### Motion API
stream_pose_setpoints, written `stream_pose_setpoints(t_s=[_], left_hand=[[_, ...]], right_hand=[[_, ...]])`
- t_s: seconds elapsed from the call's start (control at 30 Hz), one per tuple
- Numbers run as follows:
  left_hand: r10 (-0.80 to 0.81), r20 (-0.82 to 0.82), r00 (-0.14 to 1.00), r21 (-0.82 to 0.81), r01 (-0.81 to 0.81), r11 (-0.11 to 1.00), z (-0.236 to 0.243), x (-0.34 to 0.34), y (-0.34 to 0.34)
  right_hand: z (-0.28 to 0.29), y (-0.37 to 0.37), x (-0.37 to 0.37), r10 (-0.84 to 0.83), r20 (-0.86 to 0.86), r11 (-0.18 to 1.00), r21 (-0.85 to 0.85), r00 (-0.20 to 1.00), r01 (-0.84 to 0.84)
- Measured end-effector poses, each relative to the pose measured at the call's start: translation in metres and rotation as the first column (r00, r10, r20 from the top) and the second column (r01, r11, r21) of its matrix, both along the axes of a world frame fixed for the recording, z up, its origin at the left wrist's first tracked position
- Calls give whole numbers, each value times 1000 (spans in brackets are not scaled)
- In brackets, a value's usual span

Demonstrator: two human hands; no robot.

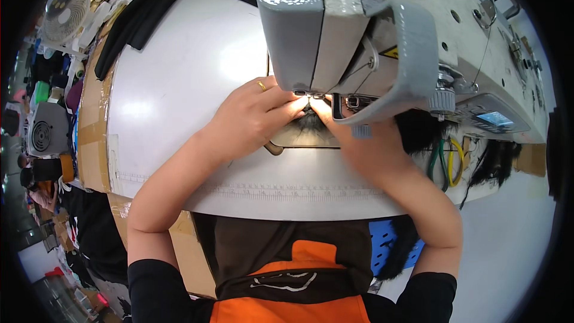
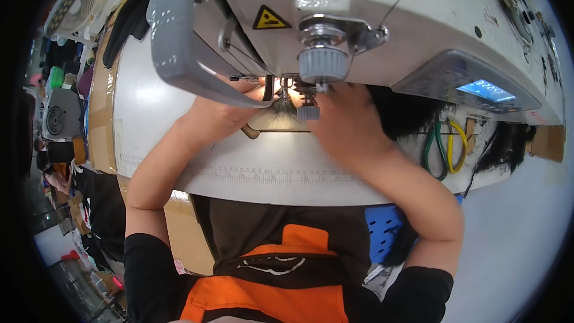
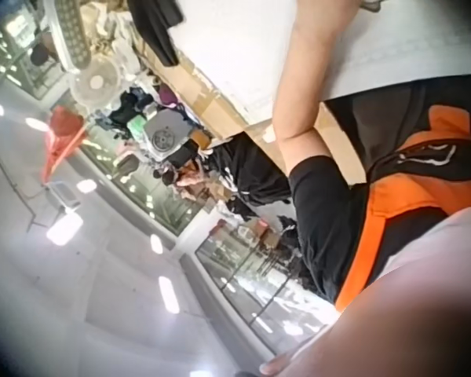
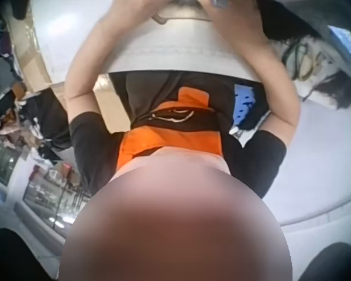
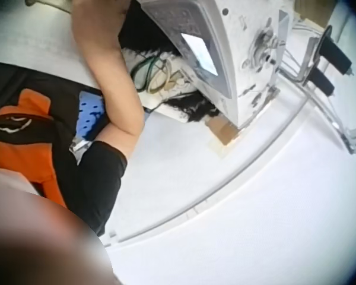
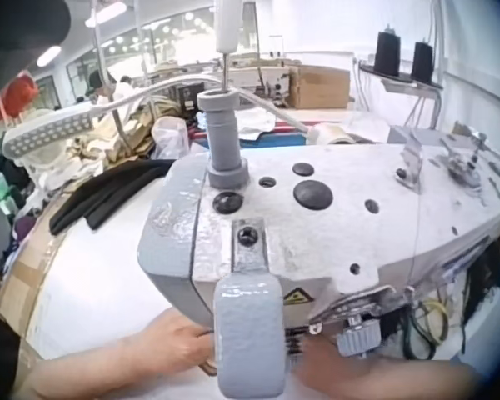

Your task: Sewing faux fur trim onto a garment using an industrial sewing machine.

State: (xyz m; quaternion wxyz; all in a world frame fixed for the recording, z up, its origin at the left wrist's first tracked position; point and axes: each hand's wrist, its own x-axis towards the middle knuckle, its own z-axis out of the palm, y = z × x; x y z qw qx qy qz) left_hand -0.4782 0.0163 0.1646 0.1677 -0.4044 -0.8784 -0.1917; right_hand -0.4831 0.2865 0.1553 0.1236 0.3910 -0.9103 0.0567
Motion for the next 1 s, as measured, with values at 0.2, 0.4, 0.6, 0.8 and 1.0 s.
stream_pose_setpoints(t_s=[0.2, 0.4, 0.6, 0.8, 1.0], left_hand=[[9, -24, 1000, -1, -9, 1000, -1, -4, 5], [-28, -28, 999, 16, 28, 999, -4, -9, 2], [-39, -9, 999, 81, 39, 996, 3, -10, -1], [-33, -34, 999, 51, 35, 998, -6, -11, -5], [-41, -6, 999, 67, 42, 997, -7, -12, -5]], right_hand=[[13, 3, -6, 39, 168, 996, -81, 985, -26], [16, 0, -1, 63, -4, 998, 6, 998, -63], [6, 4, -3, 46, 76, 998, 38, 996, -49], [-12, 3, -6, 47, 39, 997, -56, 998, -45], [0, 2, -2, 63, 125, 988, -146, 990, -45]])
